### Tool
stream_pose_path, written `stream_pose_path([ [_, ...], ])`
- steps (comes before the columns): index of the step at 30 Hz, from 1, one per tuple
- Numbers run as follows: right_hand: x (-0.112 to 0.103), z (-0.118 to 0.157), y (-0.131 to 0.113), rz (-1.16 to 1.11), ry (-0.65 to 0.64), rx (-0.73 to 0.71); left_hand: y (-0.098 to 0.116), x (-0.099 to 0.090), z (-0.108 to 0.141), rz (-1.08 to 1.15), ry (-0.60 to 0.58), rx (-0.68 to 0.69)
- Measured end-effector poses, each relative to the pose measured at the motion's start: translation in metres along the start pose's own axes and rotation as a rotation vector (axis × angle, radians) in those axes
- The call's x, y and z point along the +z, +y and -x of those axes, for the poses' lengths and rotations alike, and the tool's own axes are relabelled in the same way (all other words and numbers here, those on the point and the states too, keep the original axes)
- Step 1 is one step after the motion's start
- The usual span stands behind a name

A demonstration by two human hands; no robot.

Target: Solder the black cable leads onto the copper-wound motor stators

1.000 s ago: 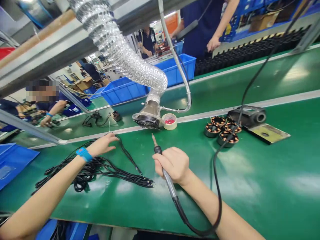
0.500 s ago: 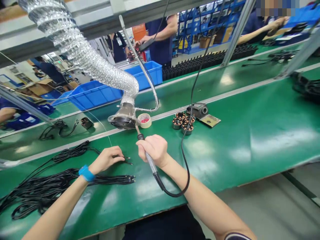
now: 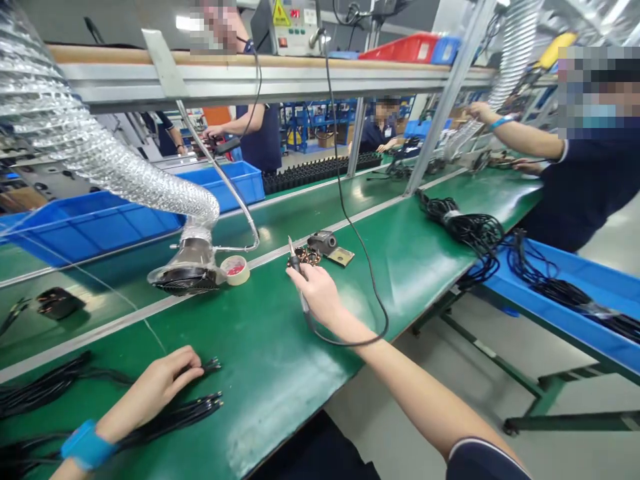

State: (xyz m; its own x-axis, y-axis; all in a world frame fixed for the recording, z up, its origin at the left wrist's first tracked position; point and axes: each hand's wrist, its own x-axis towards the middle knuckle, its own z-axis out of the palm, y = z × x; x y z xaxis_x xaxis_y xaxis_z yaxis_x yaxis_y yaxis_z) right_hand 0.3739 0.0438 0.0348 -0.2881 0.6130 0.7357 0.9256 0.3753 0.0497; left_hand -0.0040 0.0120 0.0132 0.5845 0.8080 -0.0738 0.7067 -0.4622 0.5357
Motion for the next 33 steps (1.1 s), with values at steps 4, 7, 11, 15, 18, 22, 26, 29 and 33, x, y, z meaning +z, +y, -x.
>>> stream_pose_path([
  [4,0.033,0.004,0.011,-0.059,-0.191,0.246,0.012,-0.003,-0.007,0.09,-0.016,-0.054],
  [7,0.048,0.006,0.014,-0.063,-0.189,0.305,0.01,-0.008,-0.01,0.245,0.017,-0.087],
  [11,0.05,0.013,0.012,-0.084,-0.179,0.35,-0.006,-0.013,-0.012,0.439,0.175,-0.214],
  [15,0.038,0.029,-0.013,-0.163,-0.184,0.35,-0.014,-0.01,-0.02,0.518,0.282,-0.302],
  [18,0.027,0.036,-0.045,-0.347,-0.213,0.254,-0.006,-0.002,-0.029,0.476,0.34,-0.274],
  [22,0.019,0.031,-0.086,-0.764,-0.368,0.009,0.005,0.005,-0.043,0.468,0.387,-0.231],
  [26,0.023,0.018,-0.114,-0.844,-0.395,-0.073,0.005,0.008,-0.047,0.57,0.45,-0.239],
  [29,0.031,0.012,-0.124,-0.878,-0.346,0.004,0.005,0.007,-0.043,0.592,0.493,-0.253],
  [33,0.043,0.006,-0.127,-0.959,-0.352,0.05,0.011,0.004,-0.041,0.635,0.434,-0.245],
])
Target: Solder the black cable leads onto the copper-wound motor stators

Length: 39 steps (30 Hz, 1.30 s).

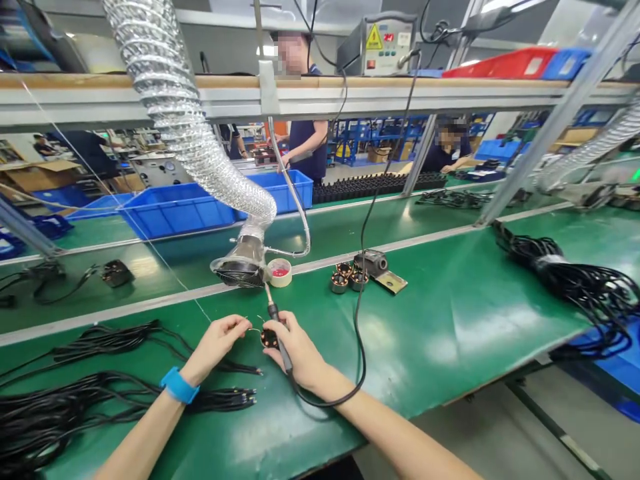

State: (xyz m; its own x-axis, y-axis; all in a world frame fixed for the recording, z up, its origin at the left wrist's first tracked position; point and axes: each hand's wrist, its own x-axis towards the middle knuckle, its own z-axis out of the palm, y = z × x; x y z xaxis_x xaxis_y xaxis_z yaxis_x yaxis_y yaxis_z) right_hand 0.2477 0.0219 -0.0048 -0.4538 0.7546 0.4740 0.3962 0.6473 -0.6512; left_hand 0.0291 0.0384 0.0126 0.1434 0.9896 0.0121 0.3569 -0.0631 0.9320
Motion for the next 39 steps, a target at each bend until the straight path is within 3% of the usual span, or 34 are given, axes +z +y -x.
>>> stream_pose_path([
  [4,0.002,-0.013,0.004,-0.06,-0.045,-0.026,0.001,-0.001,-0.001,0.015,-0.081,0.002],
  [9,0.008,-0.032,0.007,-0.108,-0.121,-0.079,-0.001,0.0,0.001,0.11,-0.032,-0.087],
  [12,0.017,-0.037,0.013,-0.142,-0.098,-0.102,0.001,0.001,0.001,0.137,0.005,-0.114],
  [15,0.026,-0.035,0.019,-0.155,-0.025,-0.123,0.001,-0.003,-0.004,0.09,0.085,-0.07],
  [19,0.028,-0.032,0.022,-0.129,-0.009,-0.14,-0.006,-0.015,-0.01,-0.116,0.195,0.087],
  [23,0.025,-0.032,0.022,-0.093,-0.005,-0.135,-0.009,-0.026,-0.01,-0.241,0.111,0.1],
  [27,0.027,-0.032,0.023,-0.105,0.002,-0.134,-0.002,-0.022,-0.008,-0.017,-0.044,-0.058],
  [32,0.027,-0.032,0.02,-0.154,-0.008,-0.148,0.0,-0.017,-0.01,0.111,-0.046,-0.139],
  [36,0.028,-0.031,0.019,-0.176,-0.015,-0.158,-0.009,-0.024,-0.013,0.006,-0.002,-0.042],
  [39,0.029,-0.031,0.021,-0.188,-0.019,-0.157,-0.018,-0.023,-0.015,-0.184,-0.068,0.104],
])
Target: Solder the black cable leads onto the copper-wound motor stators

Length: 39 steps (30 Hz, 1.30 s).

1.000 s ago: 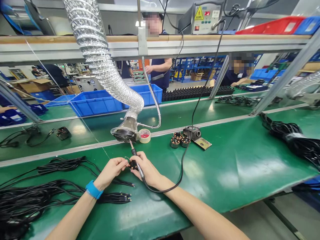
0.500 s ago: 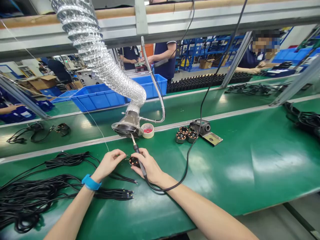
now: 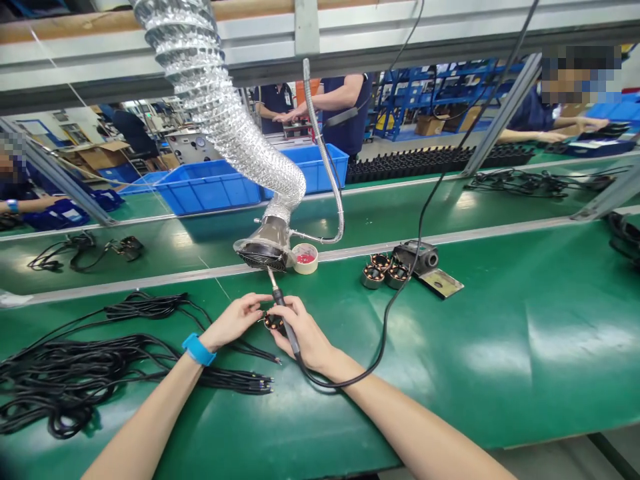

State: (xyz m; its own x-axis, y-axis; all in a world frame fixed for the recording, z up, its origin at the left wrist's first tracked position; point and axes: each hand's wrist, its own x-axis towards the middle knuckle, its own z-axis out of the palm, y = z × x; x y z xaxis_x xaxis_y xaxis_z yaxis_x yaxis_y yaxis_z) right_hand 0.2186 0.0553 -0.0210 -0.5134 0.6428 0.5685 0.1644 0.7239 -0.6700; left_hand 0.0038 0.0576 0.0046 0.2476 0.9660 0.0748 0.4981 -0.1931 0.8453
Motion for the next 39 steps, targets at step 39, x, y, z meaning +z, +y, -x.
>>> stream_pose_path([
  [39,0.0,0.003,-0.002,0.053,0.02,-0.006,0.015,0.02,0.004,0.193,0.341,-0.111],
])
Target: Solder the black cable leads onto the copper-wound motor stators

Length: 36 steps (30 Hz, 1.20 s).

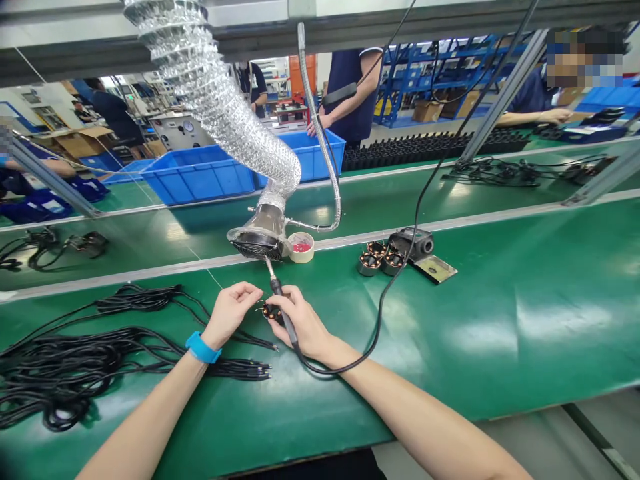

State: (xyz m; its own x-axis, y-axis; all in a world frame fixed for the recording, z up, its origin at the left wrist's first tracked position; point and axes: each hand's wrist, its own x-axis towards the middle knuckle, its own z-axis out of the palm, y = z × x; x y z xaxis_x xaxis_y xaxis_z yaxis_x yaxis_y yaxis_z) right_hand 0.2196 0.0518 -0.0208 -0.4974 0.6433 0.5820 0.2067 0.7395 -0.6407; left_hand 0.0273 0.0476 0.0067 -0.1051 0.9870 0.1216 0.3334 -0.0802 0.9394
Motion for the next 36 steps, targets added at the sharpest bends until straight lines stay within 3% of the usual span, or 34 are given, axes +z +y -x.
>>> stream_pose_path([
  [5,0.0,-0.001,-0.002,0.035,0.008,-0.003,-0.001,0.003,0.002,-0.133,0.085,0.022],
  [9,-0.003,0.0,-0.002,0.05,0.02,0.009,-0.001,-0.019,0.005,-0.191,0.013,-0.002],
  [12,-0.005,0.001,-0.001,0.058,0.032,0.02,0.004,-0.038,0.01,-0.337,-0.285,0.022],
  [15,-0.007,0.002,0.0,0.075,0.038,0.03,0.009,-0.041,0.017,-0.455,-0.633,0.145],
  [17,-0.007,0.002,0.001,0.09,0.038,0.032,0.011,-0.036,0.022,-0.481,-0.735,0.219],
  [20,-0.008,0.003,0.001,0.11,0.035,0.037,0.013,-0.031,0.024,-0.469,-0.786,0.238],
  [24,-0.006,0.003,0.001,0.1,0.036,0.051,0.014,-0.037,0.02,-0.349,-0.743,0.094],
  [27,-0.005,0.002,0.003,0.074,0.034,0.047,0.015,-0.045,0.017,-0.17,-0.56,-0.015],
  [31,-0.005,-0.001,-0.001,0.043,0.016,0.033,0.017,-0.048,0.016,0.026,-0.338,-0.04],
  [36,-0.007,-0.011,-0.025,-0.001,0.119,0.004,0.023,-0.044,0.017,0.103,-0.268,-0.048],
])
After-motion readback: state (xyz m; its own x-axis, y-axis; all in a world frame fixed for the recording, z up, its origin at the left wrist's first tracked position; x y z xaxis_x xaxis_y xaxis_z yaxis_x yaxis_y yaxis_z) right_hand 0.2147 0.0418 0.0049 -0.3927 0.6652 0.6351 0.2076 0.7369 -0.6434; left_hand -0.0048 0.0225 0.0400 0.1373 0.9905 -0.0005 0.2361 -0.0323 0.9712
